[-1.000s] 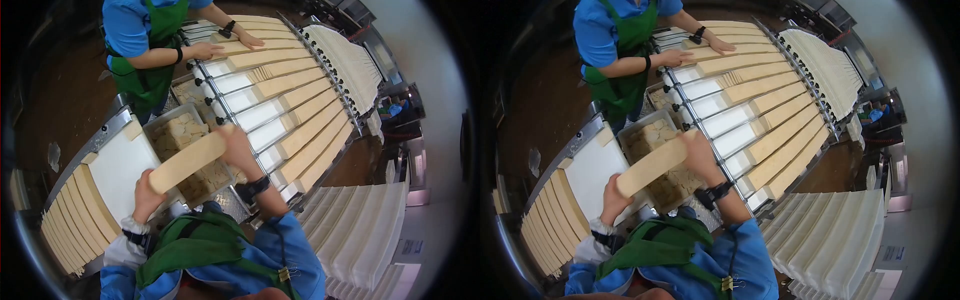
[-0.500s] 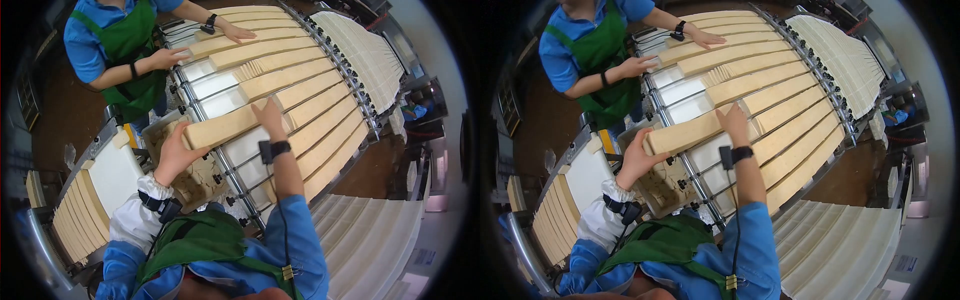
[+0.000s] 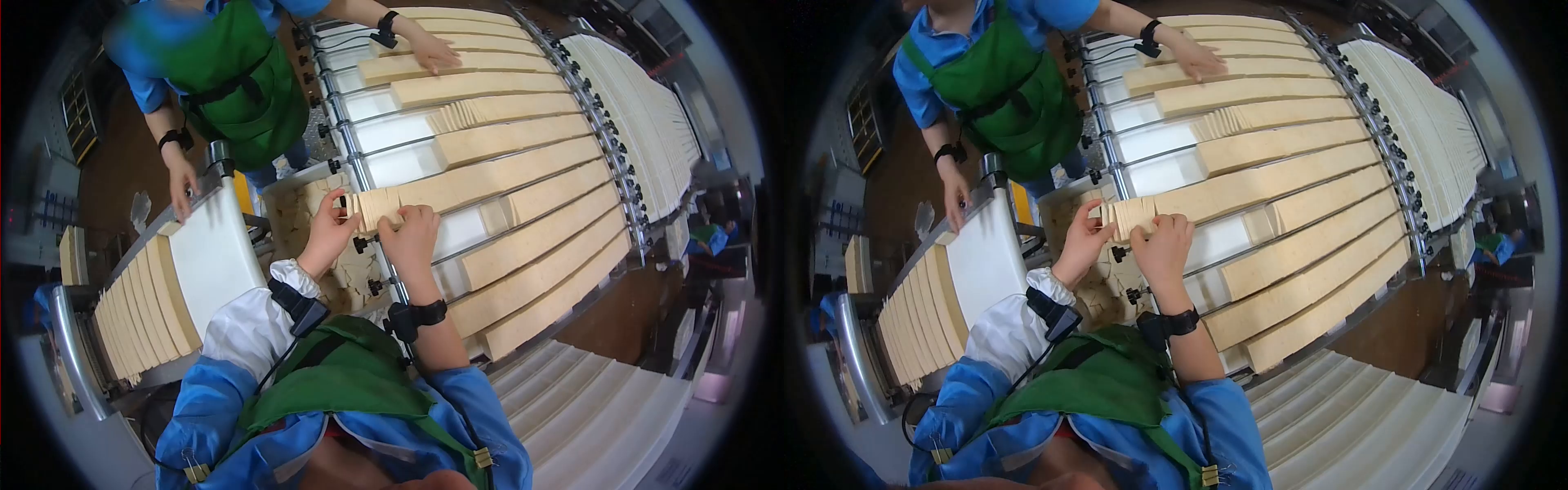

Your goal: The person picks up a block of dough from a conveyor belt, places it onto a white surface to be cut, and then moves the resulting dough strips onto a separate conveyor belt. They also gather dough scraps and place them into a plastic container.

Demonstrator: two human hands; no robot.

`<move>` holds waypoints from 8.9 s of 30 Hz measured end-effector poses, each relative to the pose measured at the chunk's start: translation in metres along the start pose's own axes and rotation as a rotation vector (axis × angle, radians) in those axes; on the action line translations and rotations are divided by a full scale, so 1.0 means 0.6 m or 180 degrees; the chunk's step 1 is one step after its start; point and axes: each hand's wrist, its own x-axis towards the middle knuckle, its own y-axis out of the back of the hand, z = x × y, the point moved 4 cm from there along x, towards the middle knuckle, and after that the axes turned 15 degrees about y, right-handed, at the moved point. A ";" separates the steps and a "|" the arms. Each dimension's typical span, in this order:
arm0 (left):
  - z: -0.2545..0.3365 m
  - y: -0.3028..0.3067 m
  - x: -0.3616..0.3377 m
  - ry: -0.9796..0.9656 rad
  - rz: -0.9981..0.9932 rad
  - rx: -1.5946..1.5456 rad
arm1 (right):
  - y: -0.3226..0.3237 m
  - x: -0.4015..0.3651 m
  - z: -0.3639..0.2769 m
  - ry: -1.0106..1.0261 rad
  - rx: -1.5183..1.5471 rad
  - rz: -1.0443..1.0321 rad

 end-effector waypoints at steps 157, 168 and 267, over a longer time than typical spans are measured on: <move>0.044 0.085 -0.152 -0.1425 0.1226 0.0323 | 0.022 -0.125 0.032 0.0232 -0.0721 -0.0447; -0.151 0.568 -0.388 -0.0996 0.3622 -0.0544 | -0.050 -0.096 -0.259 0.1526 0.0529 -0.0416; 0.001 0.178 0.102 -0.0291 0.0394 -0.0327 | -0.121 0.134 -0.014 -0.0374 0.0183 -0.0134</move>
